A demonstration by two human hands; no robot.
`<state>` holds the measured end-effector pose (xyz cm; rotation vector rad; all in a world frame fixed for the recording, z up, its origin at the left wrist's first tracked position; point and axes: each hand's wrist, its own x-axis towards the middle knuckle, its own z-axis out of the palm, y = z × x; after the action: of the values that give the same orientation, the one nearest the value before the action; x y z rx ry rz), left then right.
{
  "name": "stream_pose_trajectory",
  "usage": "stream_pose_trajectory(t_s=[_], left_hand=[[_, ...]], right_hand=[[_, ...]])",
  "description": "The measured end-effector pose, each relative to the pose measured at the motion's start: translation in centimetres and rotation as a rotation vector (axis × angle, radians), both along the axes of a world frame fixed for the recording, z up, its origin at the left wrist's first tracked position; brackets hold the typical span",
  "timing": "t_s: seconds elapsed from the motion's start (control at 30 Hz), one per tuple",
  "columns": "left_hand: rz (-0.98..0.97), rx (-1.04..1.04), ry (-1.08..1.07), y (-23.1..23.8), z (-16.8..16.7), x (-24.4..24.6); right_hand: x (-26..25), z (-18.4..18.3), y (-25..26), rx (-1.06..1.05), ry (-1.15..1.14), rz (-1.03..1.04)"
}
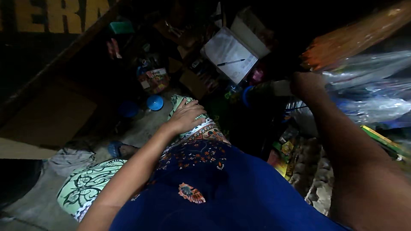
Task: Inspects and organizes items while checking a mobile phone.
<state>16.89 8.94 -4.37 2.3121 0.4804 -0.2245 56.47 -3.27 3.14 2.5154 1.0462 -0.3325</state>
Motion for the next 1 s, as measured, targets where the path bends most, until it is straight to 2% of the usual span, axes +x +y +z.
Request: stream_pose_trajectory(t_s=[0.33, 0.67, 0.83, 1.0], left_hand=[[0.003, -0.013, -0.001, 0.2, 0.1, 0.0], [0.002, -0.008, 0.005, 0.1, 0.1, 0.1], [-0.008, -0.009, -0.002, 0.1, 0.0, 0.0], [0.007, -0.018, -0.025, 0.0, -0.1, 0.0]], right_hand=[[1.0, -2.5, 1.4, -0.104, 0.014, 0.017], [1.3, -2.9, 1.6, -0.160, -0.007, -0.003], [2.8, -2.2, 1.8, -0.109, 0.093, 0.012], [4.4, -2.2, 2.4, -0.144, 0.148, 0.042]])
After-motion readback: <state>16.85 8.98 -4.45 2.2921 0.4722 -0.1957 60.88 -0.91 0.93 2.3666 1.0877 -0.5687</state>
